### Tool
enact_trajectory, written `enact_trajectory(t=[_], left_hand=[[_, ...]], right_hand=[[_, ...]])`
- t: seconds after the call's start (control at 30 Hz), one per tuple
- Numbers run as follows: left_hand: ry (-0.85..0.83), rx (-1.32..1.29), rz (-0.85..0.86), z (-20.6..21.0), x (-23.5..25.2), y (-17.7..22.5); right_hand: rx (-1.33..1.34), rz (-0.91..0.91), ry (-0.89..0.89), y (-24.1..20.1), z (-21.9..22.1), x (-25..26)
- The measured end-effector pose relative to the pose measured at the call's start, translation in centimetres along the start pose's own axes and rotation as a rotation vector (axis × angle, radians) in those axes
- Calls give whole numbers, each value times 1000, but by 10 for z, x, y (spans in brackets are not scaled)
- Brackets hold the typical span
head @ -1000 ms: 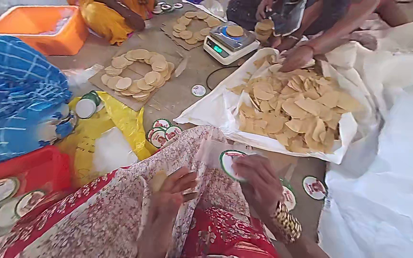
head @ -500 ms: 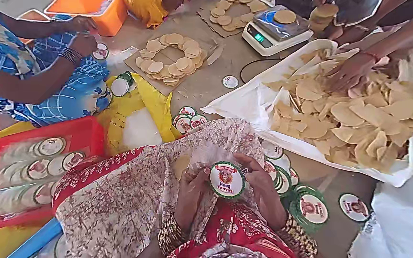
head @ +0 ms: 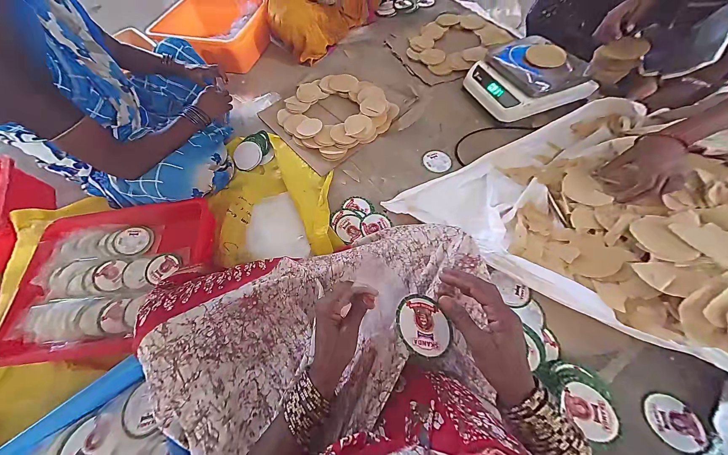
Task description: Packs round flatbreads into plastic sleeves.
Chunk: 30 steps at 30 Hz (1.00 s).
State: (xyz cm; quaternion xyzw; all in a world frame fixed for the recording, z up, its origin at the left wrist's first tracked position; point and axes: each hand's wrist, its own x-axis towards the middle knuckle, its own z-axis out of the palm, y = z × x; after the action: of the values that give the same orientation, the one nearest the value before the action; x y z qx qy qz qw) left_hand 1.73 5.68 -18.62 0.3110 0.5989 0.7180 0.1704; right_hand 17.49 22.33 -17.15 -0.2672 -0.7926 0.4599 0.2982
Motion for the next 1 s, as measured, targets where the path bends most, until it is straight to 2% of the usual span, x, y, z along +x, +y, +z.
enact_trajectory(t=[0.1, 0.23, 0.3, 0.4, 0.53, 0.63, 0.7, 0.8, 0.87, 1.0], left_hand=[[-137, 191, 160, -4, 5, 11], [-318, 220, 273, -9, 11, 23], [-344, 190, 242, -12, 10, 27], [-406, 76, 90, -17, 3, 26], [-242, 54, 63, -11, -9, 17], [-43, 67, 42, -15, -11, 19], [3, 89, 43, -21, -9, 21], [26, 158, 58, -26, -5, 19], [25, 216, 97, -27, 0, 18], [90, 265, 139, -41, 15, 16]], right_hand=[[166, 6, -154, -23, 5, 13], [489, 16, -440, -43, 15, 27], [596, 2, -457, -47, 19, 27], [593, -110, -347, -50, 26, 21], [537, -134, -265, -43, 19, 20], [255, -50, -162, -23, -6, 25], [37, 38, -221, -4, -22, 24], [-172, 172, -427, 12, -22, 14], [-222, 210, -493, 15, -13, 6], [-91, 147, -362, 14, -5, 6]])
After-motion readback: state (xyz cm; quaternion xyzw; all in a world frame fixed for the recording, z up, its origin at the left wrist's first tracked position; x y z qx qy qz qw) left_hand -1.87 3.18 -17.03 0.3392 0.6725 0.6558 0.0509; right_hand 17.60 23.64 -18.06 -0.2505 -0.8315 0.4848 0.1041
